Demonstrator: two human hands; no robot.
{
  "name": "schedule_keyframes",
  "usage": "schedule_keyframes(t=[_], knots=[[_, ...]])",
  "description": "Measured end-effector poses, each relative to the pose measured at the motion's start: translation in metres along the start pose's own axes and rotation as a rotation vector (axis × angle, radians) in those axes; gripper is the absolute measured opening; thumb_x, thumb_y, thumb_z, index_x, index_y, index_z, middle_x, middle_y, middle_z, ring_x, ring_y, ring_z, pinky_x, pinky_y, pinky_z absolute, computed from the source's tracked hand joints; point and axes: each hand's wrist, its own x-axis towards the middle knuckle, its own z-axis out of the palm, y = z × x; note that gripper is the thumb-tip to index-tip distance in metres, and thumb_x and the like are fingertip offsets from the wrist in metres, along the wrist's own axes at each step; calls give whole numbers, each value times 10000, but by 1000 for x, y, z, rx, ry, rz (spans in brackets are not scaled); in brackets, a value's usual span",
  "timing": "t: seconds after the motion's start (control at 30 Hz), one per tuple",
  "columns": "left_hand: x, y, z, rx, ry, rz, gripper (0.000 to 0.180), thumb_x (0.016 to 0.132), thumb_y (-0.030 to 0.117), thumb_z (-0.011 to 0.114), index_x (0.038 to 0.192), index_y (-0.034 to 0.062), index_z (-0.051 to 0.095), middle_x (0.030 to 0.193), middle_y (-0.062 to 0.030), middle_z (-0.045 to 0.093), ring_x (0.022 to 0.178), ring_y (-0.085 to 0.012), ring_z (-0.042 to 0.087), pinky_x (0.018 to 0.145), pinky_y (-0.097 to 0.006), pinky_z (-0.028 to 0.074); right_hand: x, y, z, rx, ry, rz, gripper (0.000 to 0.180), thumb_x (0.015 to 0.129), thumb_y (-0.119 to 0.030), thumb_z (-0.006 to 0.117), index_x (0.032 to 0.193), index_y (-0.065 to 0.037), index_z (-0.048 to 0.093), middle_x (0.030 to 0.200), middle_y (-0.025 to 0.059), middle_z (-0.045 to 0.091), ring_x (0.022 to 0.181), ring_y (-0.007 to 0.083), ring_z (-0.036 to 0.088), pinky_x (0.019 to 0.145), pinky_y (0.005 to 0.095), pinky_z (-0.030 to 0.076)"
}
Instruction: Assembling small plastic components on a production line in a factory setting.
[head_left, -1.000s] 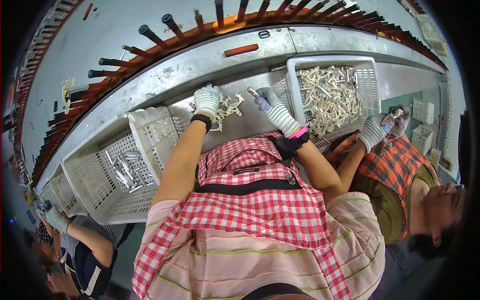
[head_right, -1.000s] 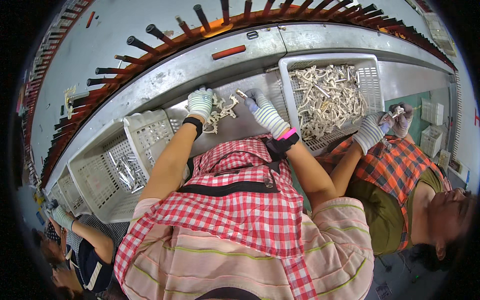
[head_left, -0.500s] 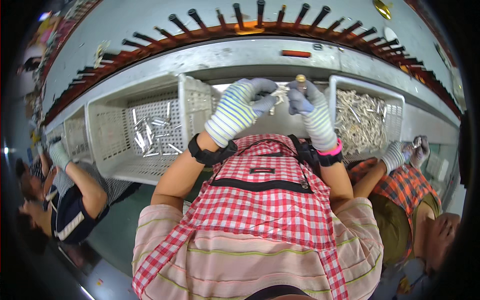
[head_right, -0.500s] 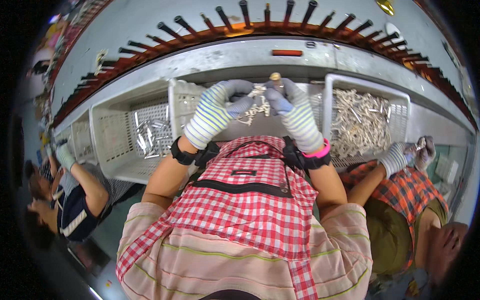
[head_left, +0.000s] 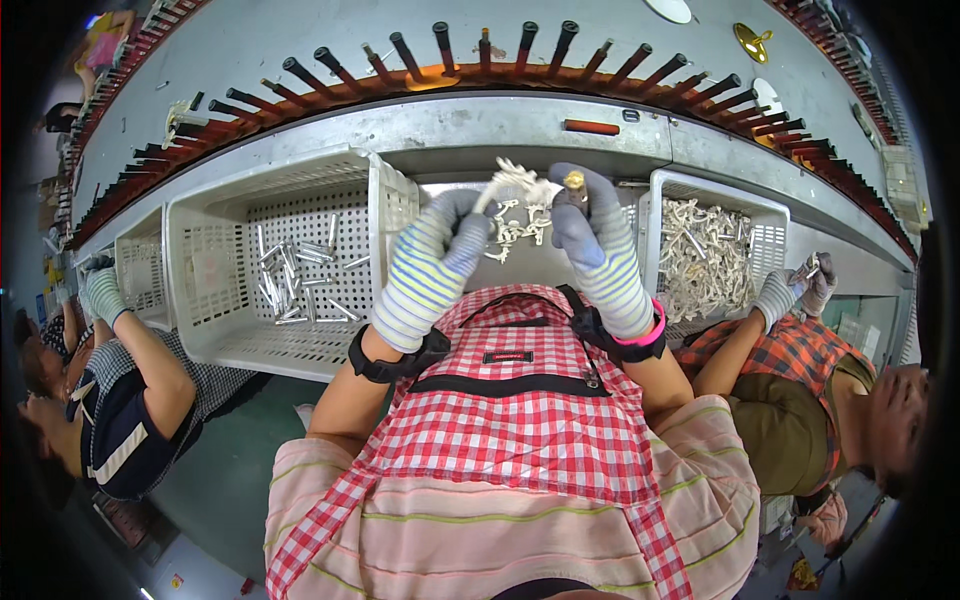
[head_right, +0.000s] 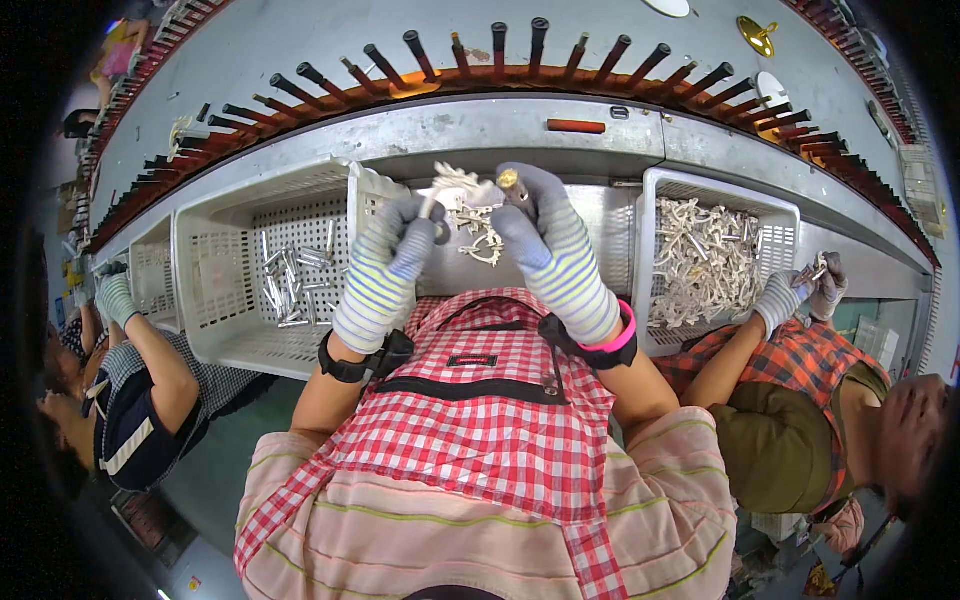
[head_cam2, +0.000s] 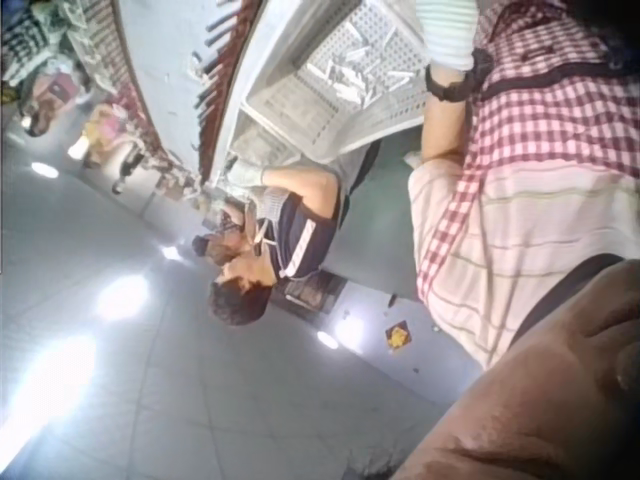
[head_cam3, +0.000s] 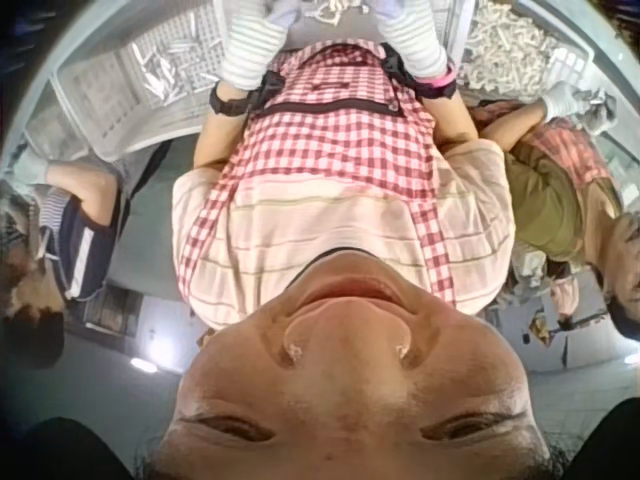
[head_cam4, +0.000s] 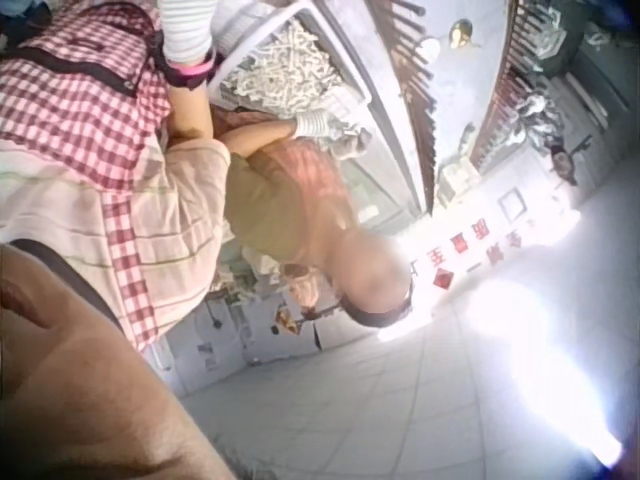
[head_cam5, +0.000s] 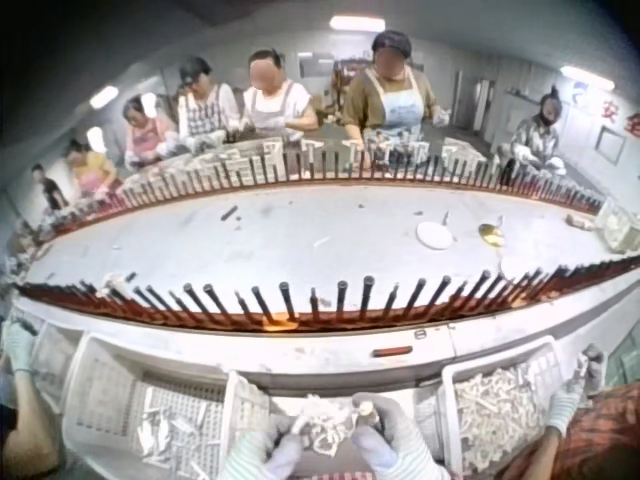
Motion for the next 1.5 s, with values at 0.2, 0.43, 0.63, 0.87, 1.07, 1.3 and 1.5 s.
schedule_keyframes(t=[0.2,0.43,0.63,0.87,1.07,1.3,1.5], knots=[[0,35,-6,-189,-53,-85,332,909,92,509,1230,10,485,934,-24,593,783,-39,529,691,-181,442,-24,8,2,2,-131,-103,251,882,-142,567,1102,-46,494,829,3,520,698,50,452,621,209,406],[1,35,3,88,-181,191,408,891,39,484,1297,20,445,1211,-141,554,1063,-189,563,882,-283,449,-16,-3,2,-228,-119,-40,179,856,-144,581,978,-14,589,791,70,573,681,163,534,621,277,434],[0,42,4,132,-171,158,395,883,35,489,1278,23,470,1175,-160,576,1028,-210,591,868,-296,458,-15,-5,1,-199,-100,30,229,849,-135,583,1043,-14,593,822,90,590,721,169,555,666,286,443],[5,39,5,257,-152,268,403,852,26,503,1255,25,495,1146,-176,591,1009,-258,610,848,-310,470,-13,-5,5,-88,-79,38,252,851,-122,599,1077,-12,574,897,72,614,799,117,555,733,253,444],[10,45,8,347,-152,294,426,832,20,501,1258,30,493,1137,-192,586,988,-305,608,833,-326,476,-11,3,1,11,-77,52,266,842,-109,628,1087,-21,574,945,45,613,840,91,544,753,235,432],[13,51,5,477,-224,262,408,817,14,512,1225,12,524,1007,-186,626,875,-288,638,768,-322,490,-10,-4,0,87,-87,119,264,848,-100,627,1096,-25,581,935,16,613,837,71,535,750,224,427],[21,31,6,622,-215,461,445,822,90,512,1260,21,464,926,-211,620,790,-342,624,716,-390,505,-8,-5,-6,112,-84,287,250,841,-104,640,1077,-32,604,888,-5,609,772,46,506,686,200,405]])
